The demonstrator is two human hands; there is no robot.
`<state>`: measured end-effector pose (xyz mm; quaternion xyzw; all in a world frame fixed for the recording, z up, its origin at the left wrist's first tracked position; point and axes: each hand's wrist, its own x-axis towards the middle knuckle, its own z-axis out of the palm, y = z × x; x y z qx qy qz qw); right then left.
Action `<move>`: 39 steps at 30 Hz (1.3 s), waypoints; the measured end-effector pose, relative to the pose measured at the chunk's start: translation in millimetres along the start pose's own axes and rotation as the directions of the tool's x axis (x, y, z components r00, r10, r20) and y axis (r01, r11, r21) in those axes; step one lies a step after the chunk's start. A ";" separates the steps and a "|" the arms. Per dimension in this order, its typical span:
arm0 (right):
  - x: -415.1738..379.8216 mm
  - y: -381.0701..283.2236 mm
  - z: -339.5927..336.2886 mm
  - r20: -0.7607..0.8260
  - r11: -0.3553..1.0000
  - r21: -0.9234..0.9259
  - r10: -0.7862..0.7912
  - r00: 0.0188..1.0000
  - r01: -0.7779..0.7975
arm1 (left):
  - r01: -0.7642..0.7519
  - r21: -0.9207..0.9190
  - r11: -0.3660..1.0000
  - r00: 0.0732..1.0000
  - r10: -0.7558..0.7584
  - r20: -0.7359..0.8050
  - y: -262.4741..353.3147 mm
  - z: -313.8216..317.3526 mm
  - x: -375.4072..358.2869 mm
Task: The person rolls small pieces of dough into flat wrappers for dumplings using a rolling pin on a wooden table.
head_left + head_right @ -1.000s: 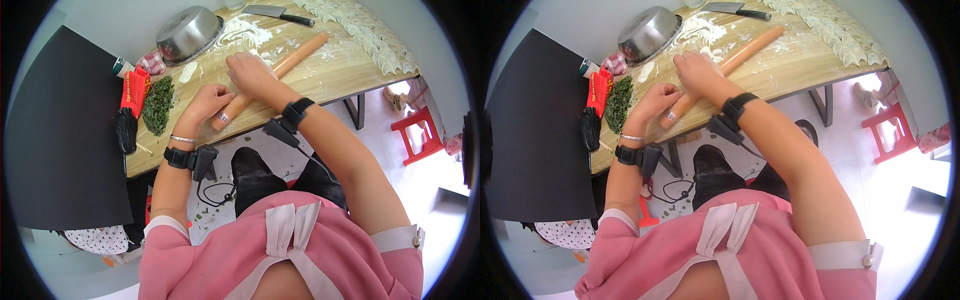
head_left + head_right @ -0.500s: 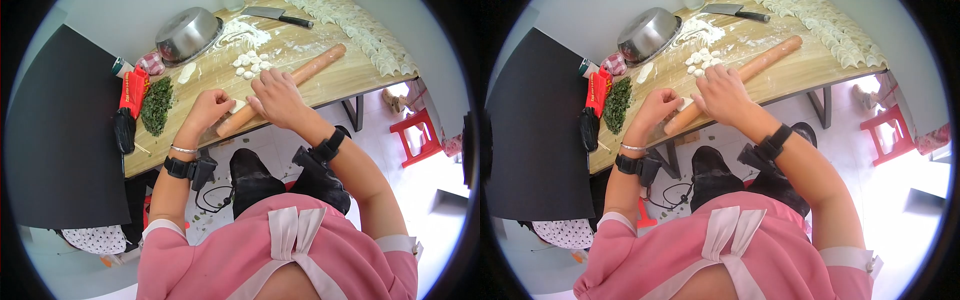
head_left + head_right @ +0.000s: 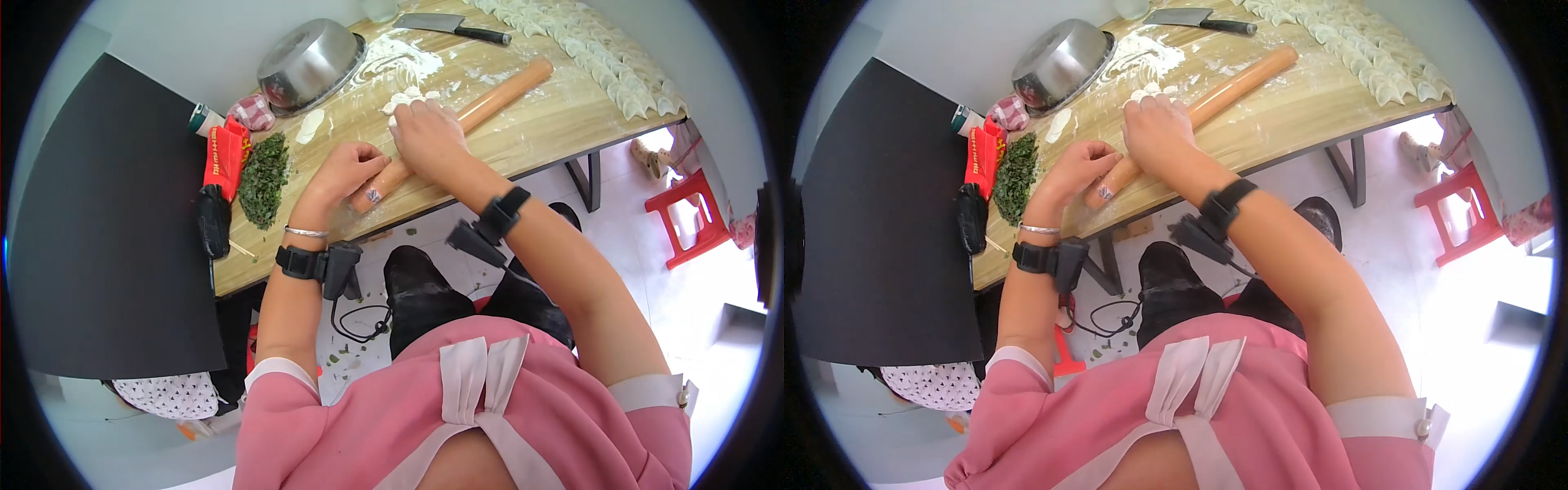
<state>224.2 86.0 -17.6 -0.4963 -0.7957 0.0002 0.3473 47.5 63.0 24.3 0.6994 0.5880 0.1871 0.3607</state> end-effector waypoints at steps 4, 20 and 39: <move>-34.7 3.4 -24.4 -0.044 0.996 0.019 -0.087 0.995 0.088 | -0.081 -0.004 0.997 0.996 0.081 0.034 -7.0 4.3 -0.4; 2.2 -1.9 -10.9 0.145 0.998 -0.039 -0.041 0.989 0.047 | 0.137 -0.265 0.955 0.981 -0.168 -0.097 -10.4 3.7 -11.6; -54.1 8.5 -42.5 -0.052 0.987 -0.021 -0.159 0.986 0.158 | -0.051 -0.216 0.975 0.998 0.040 -0.055 -7.6 4.7 -5.2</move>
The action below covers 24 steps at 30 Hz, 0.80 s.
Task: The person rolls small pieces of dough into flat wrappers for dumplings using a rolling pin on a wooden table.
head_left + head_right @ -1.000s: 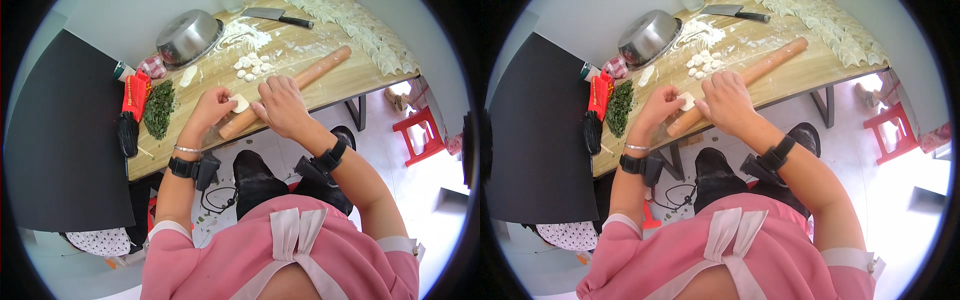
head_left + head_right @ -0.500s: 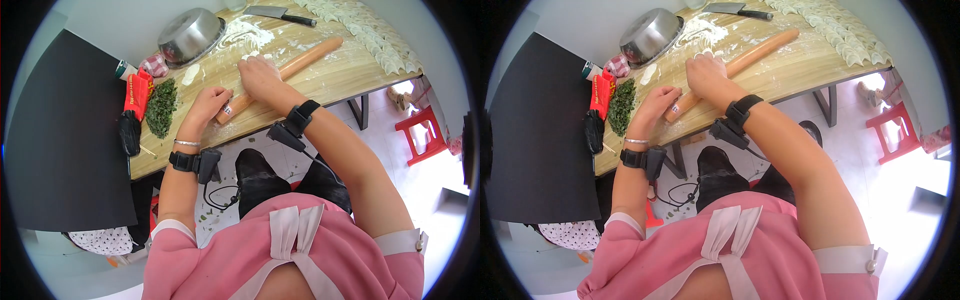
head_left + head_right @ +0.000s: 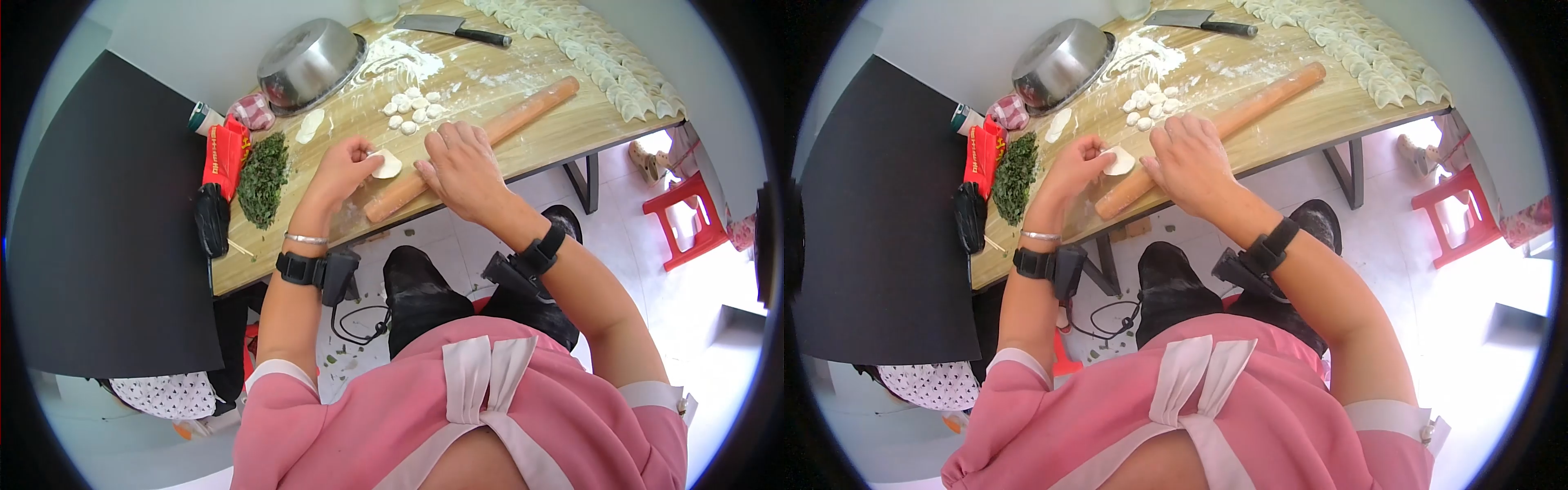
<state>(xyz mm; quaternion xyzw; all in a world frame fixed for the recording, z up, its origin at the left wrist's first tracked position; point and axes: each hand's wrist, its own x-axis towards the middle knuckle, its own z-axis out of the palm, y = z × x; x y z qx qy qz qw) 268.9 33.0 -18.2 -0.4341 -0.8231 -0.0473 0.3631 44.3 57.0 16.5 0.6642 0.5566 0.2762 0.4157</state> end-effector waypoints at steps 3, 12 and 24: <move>-0.3 0.3 -0.5 0.000 1.000 -0.002 0.004 1.000 -0.004 | 0.069 -0.066 0.995 0.996 -0.072 -0.053 -4.2 -1.5 -11.6; 64.0 -1.2 36.5 0.216 0.994 -0.013 0.108 0.970 -0.107 | 0.191 -0.066 0.979 0.978 -0.196 -0.075 -5.7 -7.0 -6.6; 34.3 -6.8 25.2 0.056 0.990 0.018 0.136 0.989 -0.137 | 0.129 0.156 0.979 0.992 -0.126 -0.025 7.0 -3.0 -3.4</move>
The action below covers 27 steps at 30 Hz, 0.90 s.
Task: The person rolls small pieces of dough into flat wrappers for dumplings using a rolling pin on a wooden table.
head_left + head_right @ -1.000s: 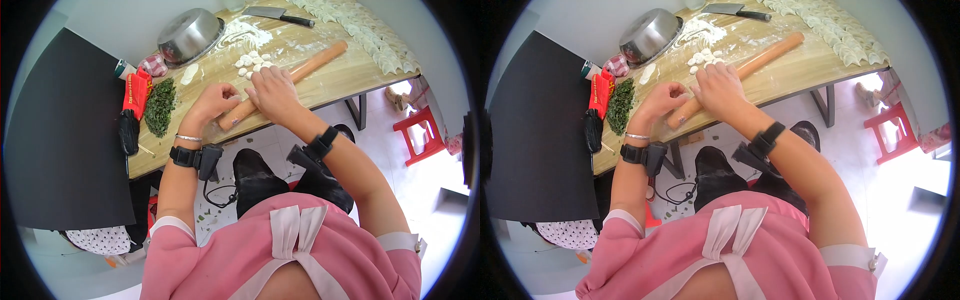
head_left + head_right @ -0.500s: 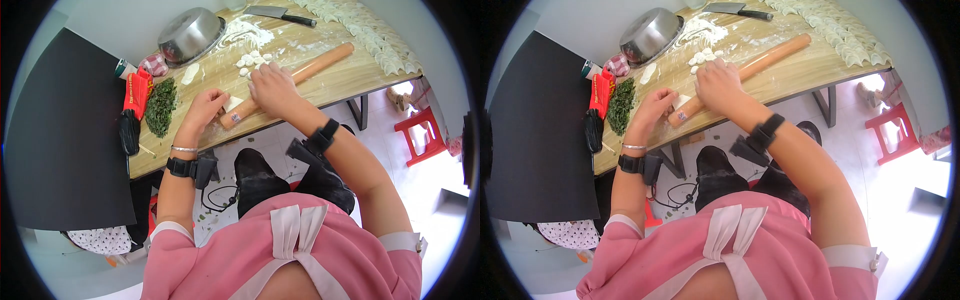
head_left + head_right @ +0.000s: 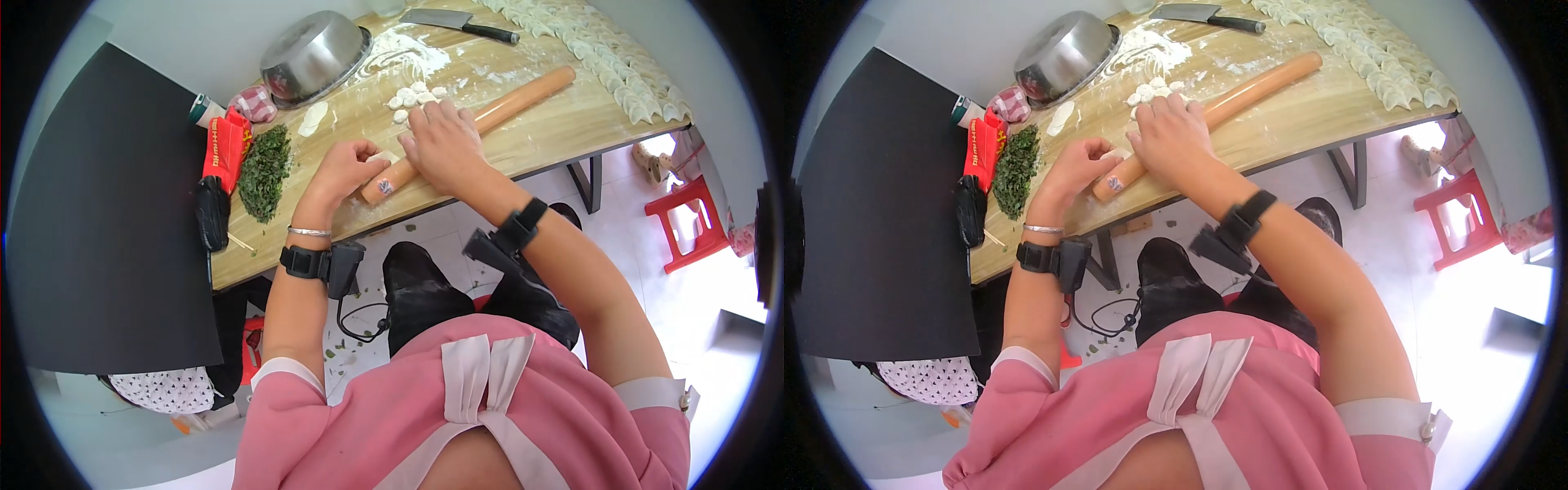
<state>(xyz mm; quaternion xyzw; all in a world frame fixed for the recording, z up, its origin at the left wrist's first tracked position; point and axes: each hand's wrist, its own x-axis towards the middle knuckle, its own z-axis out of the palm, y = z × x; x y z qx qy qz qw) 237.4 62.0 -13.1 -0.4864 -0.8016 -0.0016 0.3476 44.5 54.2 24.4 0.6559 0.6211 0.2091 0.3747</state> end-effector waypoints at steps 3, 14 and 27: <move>-25.0 3.7 -16.8 -0.006 0.997 -0.023 -0.077 0.997 0.077 | -0.042 -0.116 0.992 0.999 0.038 -0.037 -5.8 7.5 1.6; -12.2 11.5 -11.2 0.020 0.988 -0.056 -0.146 0.989 0.146 | 0.058 -0.248 0.967 0.987 -0.093 -0.131 -2.5 8.9 -14.4; 30.6 6.1 12.5 0.188 0.999 -0.054 0.006 0.982 0.005 | 0.009 -0.194 0.981 0.994 -0.030 -0.103 -5.6 4.5 -1.6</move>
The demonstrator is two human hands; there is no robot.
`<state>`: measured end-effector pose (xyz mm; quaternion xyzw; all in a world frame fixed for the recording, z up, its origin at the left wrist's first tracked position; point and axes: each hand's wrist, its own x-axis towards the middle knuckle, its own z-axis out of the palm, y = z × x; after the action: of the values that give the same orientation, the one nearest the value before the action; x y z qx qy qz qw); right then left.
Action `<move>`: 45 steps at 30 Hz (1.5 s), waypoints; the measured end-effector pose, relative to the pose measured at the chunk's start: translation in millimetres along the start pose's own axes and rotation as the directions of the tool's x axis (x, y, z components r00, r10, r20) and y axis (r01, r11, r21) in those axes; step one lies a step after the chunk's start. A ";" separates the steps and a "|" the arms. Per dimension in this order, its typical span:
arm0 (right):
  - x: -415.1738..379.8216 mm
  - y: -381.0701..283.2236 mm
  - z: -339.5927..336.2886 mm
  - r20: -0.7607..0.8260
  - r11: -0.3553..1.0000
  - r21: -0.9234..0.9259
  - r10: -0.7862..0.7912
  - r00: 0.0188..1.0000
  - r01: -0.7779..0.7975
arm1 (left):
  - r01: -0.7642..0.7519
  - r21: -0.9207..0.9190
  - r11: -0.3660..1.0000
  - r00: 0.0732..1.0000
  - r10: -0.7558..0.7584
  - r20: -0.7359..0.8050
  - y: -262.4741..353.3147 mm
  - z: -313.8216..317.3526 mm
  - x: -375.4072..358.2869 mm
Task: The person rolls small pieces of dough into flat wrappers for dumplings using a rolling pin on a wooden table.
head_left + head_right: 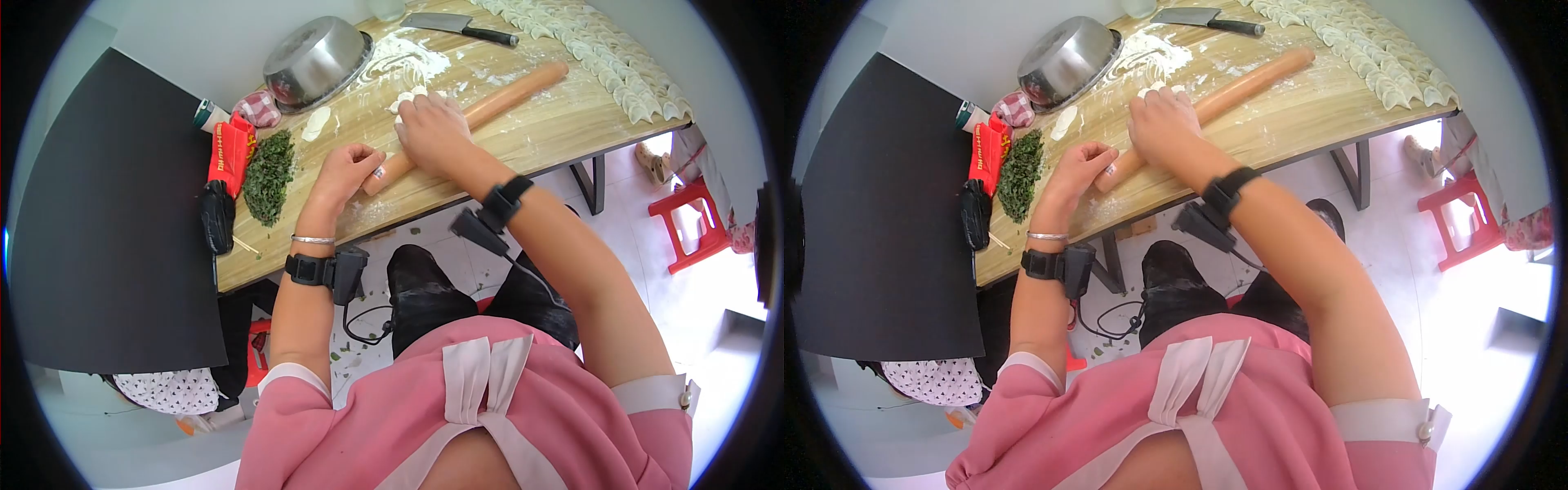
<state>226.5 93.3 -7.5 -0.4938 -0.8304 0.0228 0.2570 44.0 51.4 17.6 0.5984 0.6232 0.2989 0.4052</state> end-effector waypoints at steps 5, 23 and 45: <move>-52.5 2.6 -13.0 -0.221 0.995 0.017 -0.095 0.971 0.102 | -0.055 0.125 0.991 0.998 0.049 0.050 -4.7 -1.2 -3.5; -45.5 8.7 -18.2 -0.172 0.989 -0.017 -0.149 0.974 0.148 | -0.011 -0.080 0.997 0.997 0.017 0.077 -6.2 -0.4 -7.9; -78.4 9.4 -27.6 -0.172 0.993 0.022 -0.113 0.979 0.119 | -0.064 -0.393 0.918 0.998 0.054 -0.036 -8.5 7.1 -14.0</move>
<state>276.4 27.0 -18.0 -0.4404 -0.8323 -0.0211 0.3359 45.2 35.8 8.8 0.5196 0.5371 0.4374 0.5002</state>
